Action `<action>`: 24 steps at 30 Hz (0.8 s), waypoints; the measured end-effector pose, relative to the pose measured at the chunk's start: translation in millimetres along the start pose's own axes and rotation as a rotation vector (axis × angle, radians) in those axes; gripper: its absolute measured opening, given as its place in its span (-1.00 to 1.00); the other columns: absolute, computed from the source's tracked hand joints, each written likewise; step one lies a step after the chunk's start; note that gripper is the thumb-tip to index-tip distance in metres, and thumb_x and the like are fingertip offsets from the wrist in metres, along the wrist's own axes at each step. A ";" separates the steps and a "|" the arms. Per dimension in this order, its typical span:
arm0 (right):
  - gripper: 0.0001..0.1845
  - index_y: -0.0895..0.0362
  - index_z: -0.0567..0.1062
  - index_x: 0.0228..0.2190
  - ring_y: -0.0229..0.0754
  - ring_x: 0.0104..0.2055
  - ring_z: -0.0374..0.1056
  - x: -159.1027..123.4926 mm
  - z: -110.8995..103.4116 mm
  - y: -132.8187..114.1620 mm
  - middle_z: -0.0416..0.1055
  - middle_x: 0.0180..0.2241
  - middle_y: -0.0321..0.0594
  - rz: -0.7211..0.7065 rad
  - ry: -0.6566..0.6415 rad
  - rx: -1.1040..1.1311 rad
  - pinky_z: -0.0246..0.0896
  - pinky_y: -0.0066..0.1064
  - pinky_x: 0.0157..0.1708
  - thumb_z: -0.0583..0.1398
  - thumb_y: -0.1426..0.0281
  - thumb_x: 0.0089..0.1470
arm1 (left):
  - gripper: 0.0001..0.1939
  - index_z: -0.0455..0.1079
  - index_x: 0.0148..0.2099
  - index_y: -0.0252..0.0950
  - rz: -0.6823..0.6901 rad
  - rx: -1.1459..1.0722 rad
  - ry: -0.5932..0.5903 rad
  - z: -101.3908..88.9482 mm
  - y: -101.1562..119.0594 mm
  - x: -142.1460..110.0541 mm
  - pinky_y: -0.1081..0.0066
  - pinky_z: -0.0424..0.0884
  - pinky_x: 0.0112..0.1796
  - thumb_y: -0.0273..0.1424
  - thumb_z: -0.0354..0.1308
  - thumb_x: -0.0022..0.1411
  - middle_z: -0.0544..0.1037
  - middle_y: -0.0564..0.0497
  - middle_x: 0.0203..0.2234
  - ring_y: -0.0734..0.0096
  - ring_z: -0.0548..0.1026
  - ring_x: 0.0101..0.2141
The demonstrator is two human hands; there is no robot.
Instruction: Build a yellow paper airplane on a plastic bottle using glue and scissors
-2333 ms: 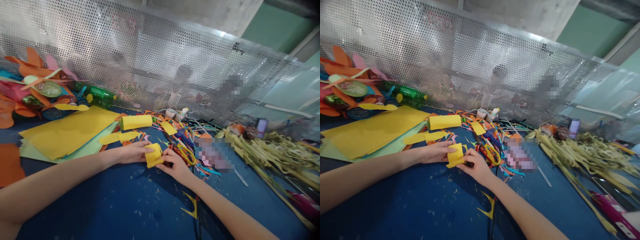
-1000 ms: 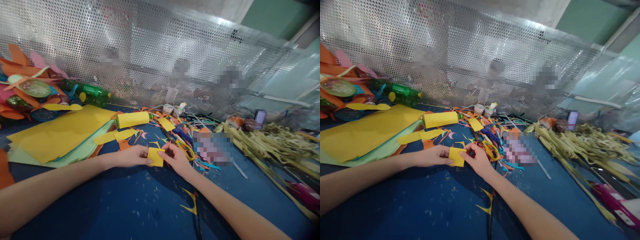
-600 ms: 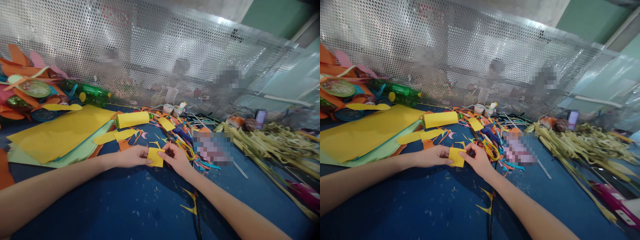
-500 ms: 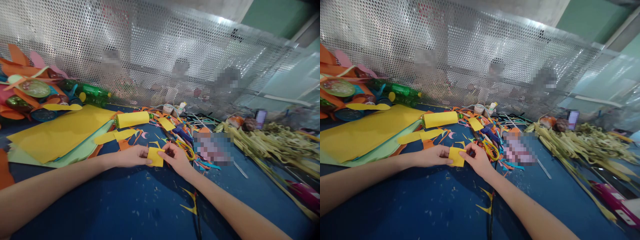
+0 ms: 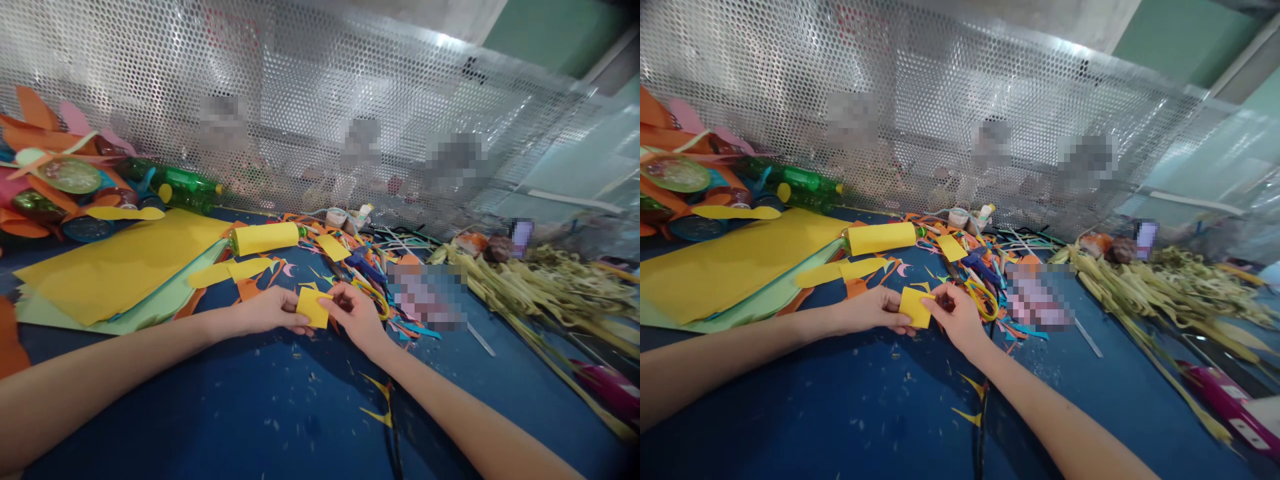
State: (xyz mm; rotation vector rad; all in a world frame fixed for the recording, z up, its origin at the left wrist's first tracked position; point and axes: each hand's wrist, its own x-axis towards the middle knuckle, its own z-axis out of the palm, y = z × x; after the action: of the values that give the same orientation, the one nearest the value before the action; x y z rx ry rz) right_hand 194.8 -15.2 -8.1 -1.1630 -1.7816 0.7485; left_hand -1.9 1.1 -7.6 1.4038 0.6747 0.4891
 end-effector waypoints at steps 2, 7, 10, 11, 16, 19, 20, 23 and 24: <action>-0.74 0.12 0.33 -0.47 -0.34 -0.57 0.14 0.0 -0.1 0.7 0.20 -0.57 -0.37 0.029 -0.038 0.077 0.08 -0.49 -0.59 0.19 0.17 -0.03 | -0.70 0.47 -0.20 -0.38 0.023 -0.003 0.009 -0.2 -0.5 -1.2 0.43 0.41 -0.25 -0.31 0.24 0.02 0.59 -0.09 -0.36 0.35 0.54 -0.32; -0.68 0.13 0.30 -0.44 -0.35 -0.63 0.13 -1.8 -0.2 -0.4 0.20 -0.59 -0.37 0.078 -0.187 0.155 0.07 -0.49 -0.65 0.11 0.11 0.03 | -0.67 0.44 -0.11 -0.32 0.087 -0.094 0.072 -0.8 -2.8 -1.9 0.46 0.40 -0.24 -0.34 0.23 0.05 0.57 -0.08 -0.26 0.38 0.52 -0.26; -0.70 0.13 0.30 -0.46 -0.33 -0.55 0.17 -3.6 0.5 -1.7 0.24 -0.52 -0.33 0.023 -0.215 0.026 0.10 -0.50 -0.58 0.16 0.14 -0.01 | -0.67 0.43 -0.10 -0.31 0.091 -0.146 0.081 -1.2 -3.8 -1.0 0.48 0.40 -0.23 -0.35 0.23 0.05 0.57 -0.07 -0.29 0.42 0.52 -0.26; -0.71 0.13 0.30 -0.46 -0.32 -0.52 0.17 -4.1 0.8 -1.7 0.24 -0.50 -0.32 0.006 -0.217 -0.005 0.11 -0.50 -0.56 0.16 0.15 -0.01 | -0.67 0.43 -0.10 -0.31 0.087 -0.155 0.084 -1.2 -4.0 -0.8 0.48 0.40 -0.23 -0.36 0.24 0.05 0.57 -0.07 -0.29 0.42 0.52 -0.27; -0.72 0.12 0.28 -0.48 -0.31 -0.50 0.17 -4.6 1.7 -0.2 0.23 -0.51 -0.33 -0.027 -0.214 -0.029 0.14 -0.49 -0.52 0.15 0.17 0.01 | -0.64 0.43 -0.08 -0.32 0.081 -0.155 0.098 -1.0 -5.3 -0.5 0.44 0.40 -0.21 -0.36 0.24 0.04 0.57 -0.09 -0.27 0.41 0.52 -0.27; -0.71 0.11 0.25 -0.51 -0.31 -0.51 0.15 -4.1 1.6 0.1 0.21 -0.53 -0.33 -0.016 -0.220 -0.012 0.14 -0.48 -0.53 0.14 0.17 0.02 | -0.65 0.42 -0.08 -0.33 0.092 -0.155 0.091 -1.2 -6.9 0.2 0.43 0.40 -0.19 -0.35 0.23 0.05 0.56 -0.09 -0.25 0.41 0.52 -0.27; -0.70 0.11 0.24 -0.52 -0.31 -0.52 0.15 -4.0 1.6 0.0 0.20 -0.53 -0.34 -0.015 -0.221 -0.009 0.13 -0.48 -0.53 0.14 0.16 0.02 | -0.66 0.43 -0.10 -0.33 0.093 -0.155 0.094 -1.2 -7.2 0.4 0.44 0.40 -0.20 -0.35 0.24 0.05 0.56 -0.09 -0.25 0.42 0.52 -0.27; -0.70 0.11 0.23 -0.53 -0.31 -0.52 0.13 -3.8 1.3 -0.5 0.19 -0.54 -0.34 -0.021 -0.209 -0.010 0.11 -0.48 -0.54 0.13 0.16 0.02 | -0.69 0.44 -0.13 -0.34 0.089 -0.155 0.115 -0.3 -7.3 1.0 0.44 0.41 -0.20 -0.36 0.25 0.03 0.57 -0.09 -0.26 0.43 0.52 -0.29; -0.70 0.11 0.23 -0.54 -0.31 -0.52 0.13 -3.9 1.3 -0.6 0.19 -0.54 -0.34 -0.022 -0.205 -0.009 0.10 -0.49 -0.54 0.13 0.16 0.02 | -0.69 0.44 -0.14 -0.34 0.084 -0.157 0.122 0.1 -7.0 1.0 0.44 0.40 -0.20 -0.36 0.26 0.03 0.57 -0.08 -0.26 0.43 0.52 -0.30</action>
State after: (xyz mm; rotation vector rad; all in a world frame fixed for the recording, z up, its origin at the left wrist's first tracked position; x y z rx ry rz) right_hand 194.2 -19.1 -9.5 -1.1035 -1.9651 0.8735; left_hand -1.6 0.9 -14.6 1.2648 0.6627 0.6842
